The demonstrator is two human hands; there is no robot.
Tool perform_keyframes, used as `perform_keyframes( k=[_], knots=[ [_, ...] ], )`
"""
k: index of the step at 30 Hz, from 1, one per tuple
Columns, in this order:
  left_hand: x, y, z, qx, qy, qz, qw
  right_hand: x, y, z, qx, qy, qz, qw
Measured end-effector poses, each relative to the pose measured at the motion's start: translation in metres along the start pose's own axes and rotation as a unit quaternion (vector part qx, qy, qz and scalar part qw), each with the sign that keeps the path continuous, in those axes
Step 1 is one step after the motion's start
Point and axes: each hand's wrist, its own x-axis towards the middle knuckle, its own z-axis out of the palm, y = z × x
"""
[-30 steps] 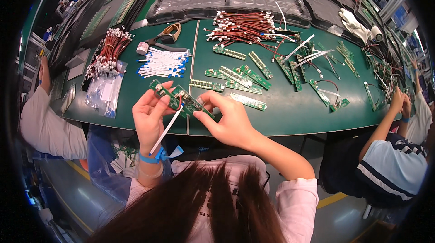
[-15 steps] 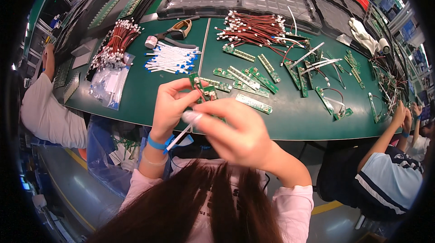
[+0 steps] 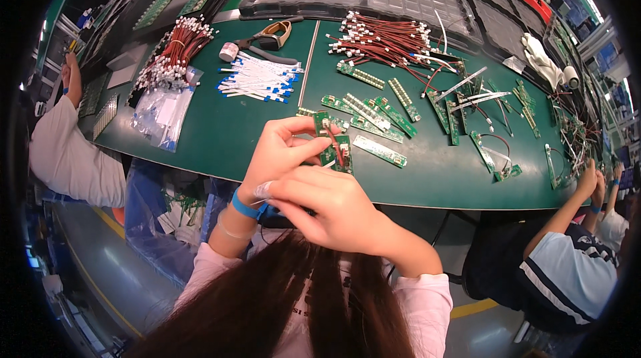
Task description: The person assembles electronic components by connecting wires to circuit boards and securing them with zip ties by hand.
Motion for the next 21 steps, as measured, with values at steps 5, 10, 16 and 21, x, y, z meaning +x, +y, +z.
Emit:
perform_keyframes(
  k=[5, 10, 16, 21],
  knots=[
    [-0.011, -0.005, -0.001, -0.047, 0.051, 0.139, 0.988, -0.011, 0.004, 0.006, 0.116, 0.142, 0.145, 0.972],
    [-0.018, 0.005, 0.011, -0.072, 0.069, 0.172, 0.98, -0.011, 0.01, -0.002, 0.057, 0.244, 0.142, 0.958],
    [-0.025, 0.012, 0.018, -0.106, 0.074, 0.165, 0.978, -0.006, 0.011, 0.002, 0.007, 0.342, 0.125, 0.931],
    [-0.027, 0.014, 0.019, -0.113, 0.086, 0.175, 0.974, -0.008, 0.009, -0.004, -0.029, 0.311, 0.11, 0.943]
  ],
)
